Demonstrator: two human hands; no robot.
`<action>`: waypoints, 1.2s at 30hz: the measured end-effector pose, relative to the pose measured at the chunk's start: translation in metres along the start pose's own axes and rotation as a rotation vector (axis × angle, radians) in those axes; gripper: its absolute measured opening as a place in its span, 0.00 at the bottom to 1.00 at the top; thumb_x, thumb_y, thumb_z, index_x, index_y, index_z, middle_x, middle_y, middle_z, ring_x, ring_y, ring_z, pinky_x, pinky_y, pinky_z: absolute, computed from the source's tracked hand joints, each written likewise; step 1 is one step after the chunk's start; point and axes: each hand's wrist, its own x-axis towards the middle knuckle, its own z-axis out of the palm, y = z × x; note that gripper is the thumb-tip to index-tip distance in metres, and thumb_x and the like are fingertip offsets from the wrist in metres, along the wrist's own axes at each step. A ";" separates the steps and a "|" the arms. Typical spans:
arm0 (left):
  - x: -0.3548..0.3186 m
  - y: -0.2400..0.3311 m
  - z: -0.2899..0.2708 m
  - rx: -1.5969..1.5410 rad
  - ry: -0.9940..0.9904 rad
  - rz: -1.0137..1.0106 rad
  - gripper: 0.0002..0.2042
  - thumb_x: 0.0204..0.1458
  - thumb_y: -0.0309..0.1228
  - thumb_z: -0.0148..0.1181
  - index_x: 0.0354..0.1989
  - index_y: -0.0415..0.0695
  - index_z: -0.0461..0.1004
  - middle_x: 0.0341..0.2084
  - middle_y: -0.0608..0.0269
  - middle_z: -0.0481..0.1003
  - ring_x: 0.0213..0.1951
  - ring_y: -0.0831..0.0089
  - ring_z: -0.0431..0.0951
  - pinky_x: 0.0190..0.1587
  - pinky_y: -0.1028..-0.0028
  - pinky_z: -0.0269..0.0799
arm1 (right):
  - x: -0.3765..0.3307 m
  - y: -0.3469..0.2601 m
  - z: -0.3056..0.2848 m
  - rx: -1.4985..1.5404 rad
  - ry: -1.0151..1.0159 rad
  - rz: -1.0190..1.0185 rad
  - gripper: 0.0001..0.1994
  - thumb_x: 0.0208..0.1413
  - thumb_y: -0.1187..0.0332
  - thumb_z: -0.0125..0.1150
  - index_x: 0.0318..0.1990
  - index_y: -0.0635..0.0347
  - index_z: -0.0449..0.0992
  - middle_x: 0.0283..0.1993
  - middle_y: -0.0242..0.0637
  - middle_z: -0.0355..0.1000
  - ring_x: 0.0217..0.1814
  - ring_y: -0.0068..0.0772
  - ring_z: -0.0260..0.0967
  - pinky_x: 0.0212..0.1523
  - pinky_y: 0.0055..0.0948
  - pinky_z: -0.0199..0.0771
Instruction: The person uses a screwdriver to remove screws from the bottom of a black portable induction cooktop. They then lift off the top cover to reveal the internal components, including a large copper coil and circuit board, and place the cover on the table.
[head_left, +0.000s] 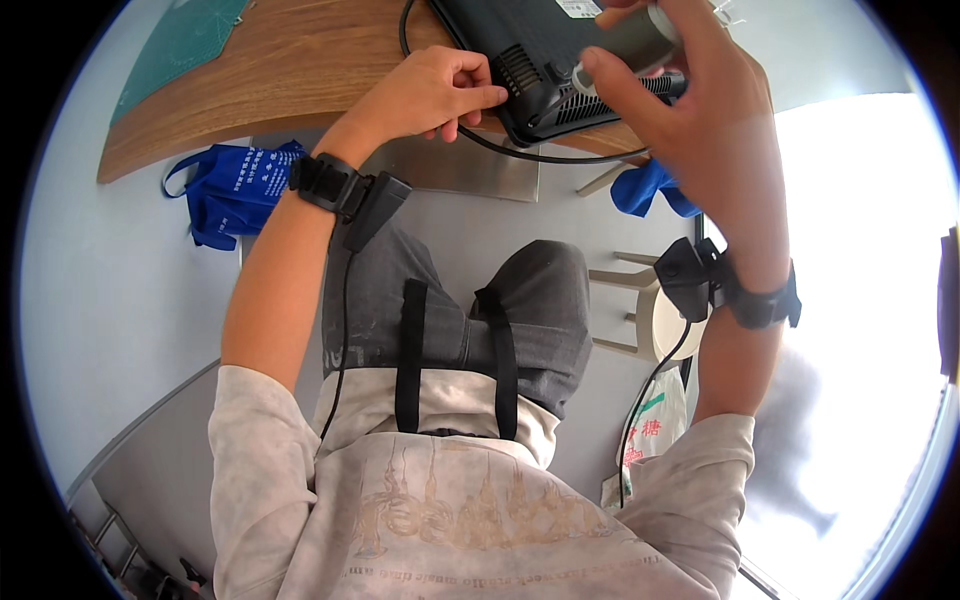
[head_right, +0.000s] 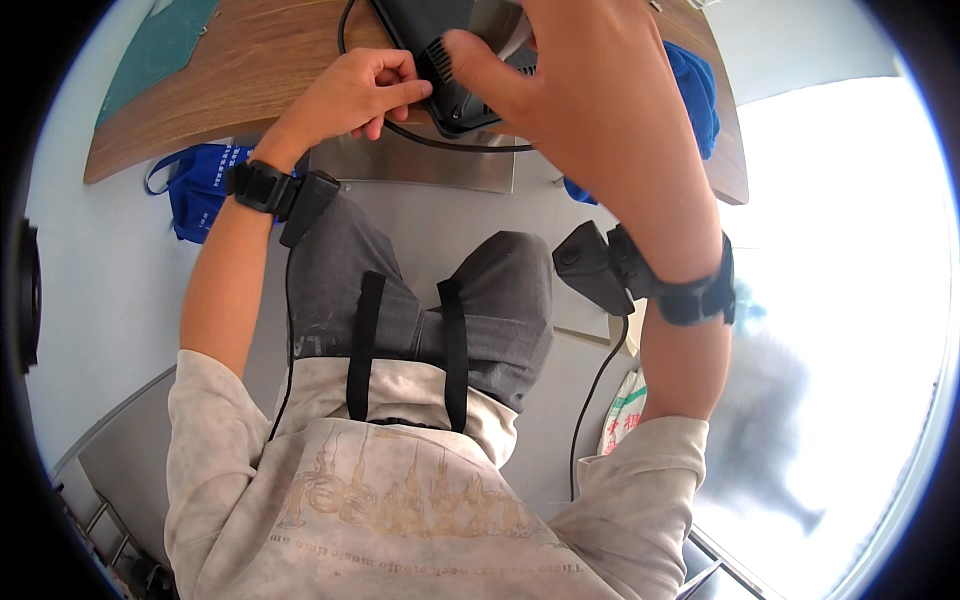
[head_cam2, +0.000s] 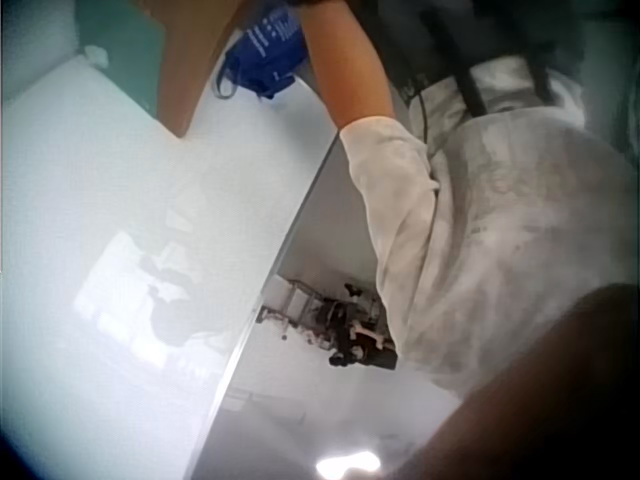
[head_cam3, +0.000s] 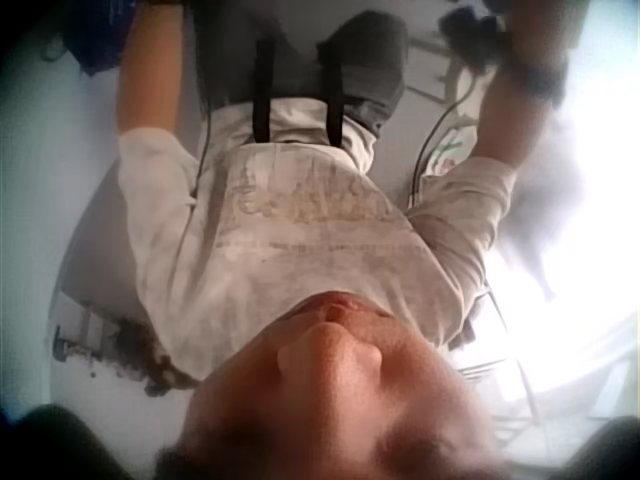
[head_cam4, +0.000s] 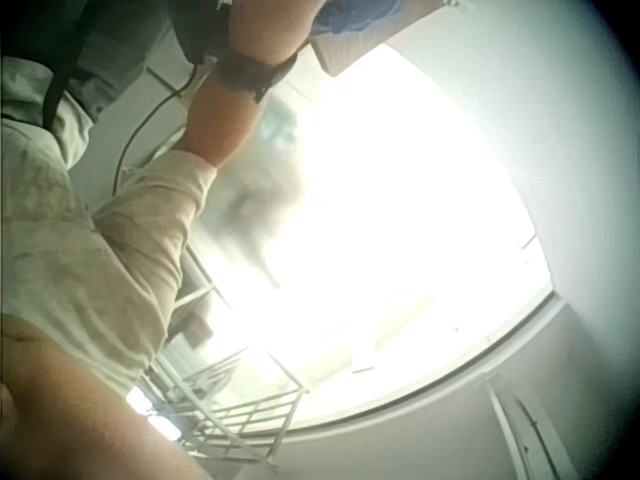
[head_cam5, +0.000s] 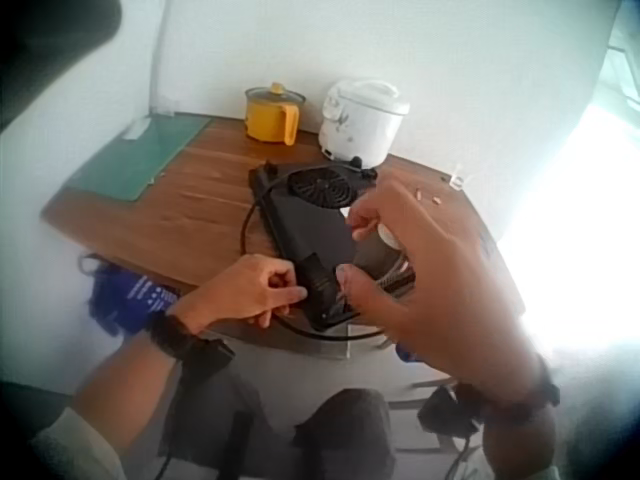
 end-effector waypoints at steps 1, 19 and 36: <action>0.000 0.000 -0.001 0.000 -0.001 0.001 0.12 0.61 0.40 0.61 0.31 0.45 0.72 0.21 0.69 0.74 0.14 0.86 0.67 0.15 0.82 0.57 | -0.004 -0.013 -0.002 -0.014 0.051 0.004 0.14 0.51 0.68 0.69 0.41 0.62 0.72 0.36 0.40 0.69 0.43 0.40 0.69 0.43 0.35 0.70; 0.001 0.000 -0.003 0.004 -0.017 0.021 0.13 0.60 0.41 0.61 0.32 0.42 0.75 0.22 0.65 0.78 0.16 0.83 0.72 0.16 0.81 0.62 | -0.035 0.007 0.007 0.105 0.103 0.113 0.17 0.59 0.57 0.67 0.48 0.55 0.73 0.30 0.35 0.77 0.26 0.27 0.75 0.30 0.25 0.74; -0.001 0.001 0.001 -0.008 -0.005 0.015 0.12 0.61 0.40 0.60 0.31 0.45 0.72 0.21 0.69 0.75 0.15 0.87 0.67 0.16 0.82 0.57 | -0.012 -0.015 -0.016 0.097 -0.097 0.423 0.16 0.51 0.73 0.69 0.43 0.62 0.68 0.40 0.37 0.67 0.35 0.27 0.71 0.33 0.26 0.72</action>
